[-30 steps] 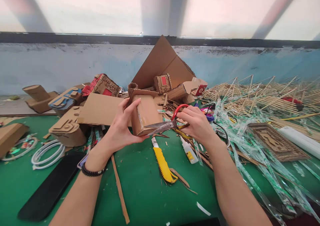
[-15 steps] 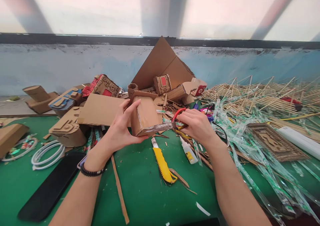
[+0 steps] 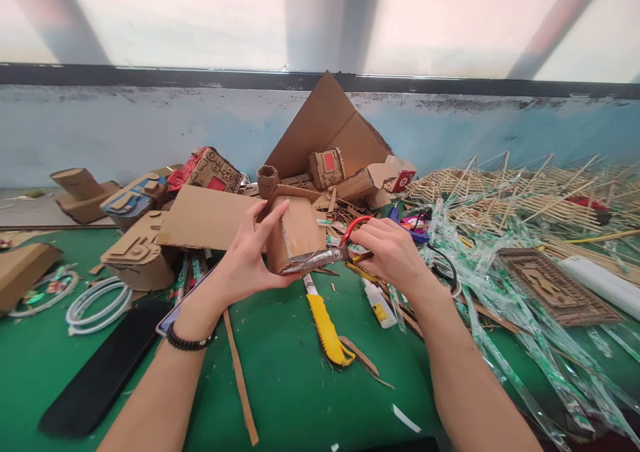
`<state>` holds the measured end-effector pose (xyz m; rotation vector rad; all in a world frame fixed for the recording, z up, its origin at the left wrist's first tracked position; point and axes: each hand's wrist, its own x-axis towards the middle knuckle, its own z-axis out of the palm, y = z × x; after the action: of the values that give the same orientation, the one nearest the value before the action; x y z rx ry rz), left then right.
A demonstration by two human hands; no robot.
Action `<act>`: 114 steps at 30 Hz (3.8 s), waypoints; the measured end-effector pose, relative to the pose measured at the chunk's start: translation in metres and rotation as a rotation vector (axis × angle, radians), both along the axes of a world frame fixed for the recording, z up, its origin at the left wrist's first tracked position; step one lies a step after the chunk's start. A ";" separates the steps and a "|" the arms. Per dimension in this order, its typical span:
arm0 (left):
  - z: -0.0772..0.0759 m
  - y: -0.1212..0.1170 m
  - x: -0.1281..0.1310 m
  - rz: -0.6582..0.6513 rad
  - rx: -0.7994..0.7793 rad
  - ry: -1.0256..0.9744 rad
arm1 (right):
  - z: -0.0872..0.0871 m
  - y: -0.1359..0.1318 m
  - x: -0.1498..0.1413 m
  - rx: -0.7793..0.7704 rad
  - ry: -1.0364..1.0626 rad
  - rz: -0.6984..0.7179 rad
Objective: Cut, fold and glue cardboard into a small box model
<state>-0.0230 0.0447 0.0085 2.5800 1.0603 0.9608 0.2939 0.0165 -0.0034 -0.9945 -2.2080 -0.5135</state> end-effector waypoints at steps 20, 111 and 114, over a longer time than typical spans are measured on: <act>-0.004 0.002 -0.001 -0.015 -0.025 0.040 | 0.002 -0.004 -0.013 -0.035 -0.018 0.014; 0.001 0.004 -0.005 0.022 0.033 -0.069 | -0.011 0.007 0.002 -0.059 0.056 -0.031; -0.002 0.004 -0.003 0.018 0.027 -0.062 | -0.010 0.008 0.002 -0.028 0.033 -0.027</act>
<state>-0.0260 0.0490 0.0064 2.5486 1.0628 1.0599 0.2956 0.0240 -0.0138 -1.0411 -2.1804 -0.4757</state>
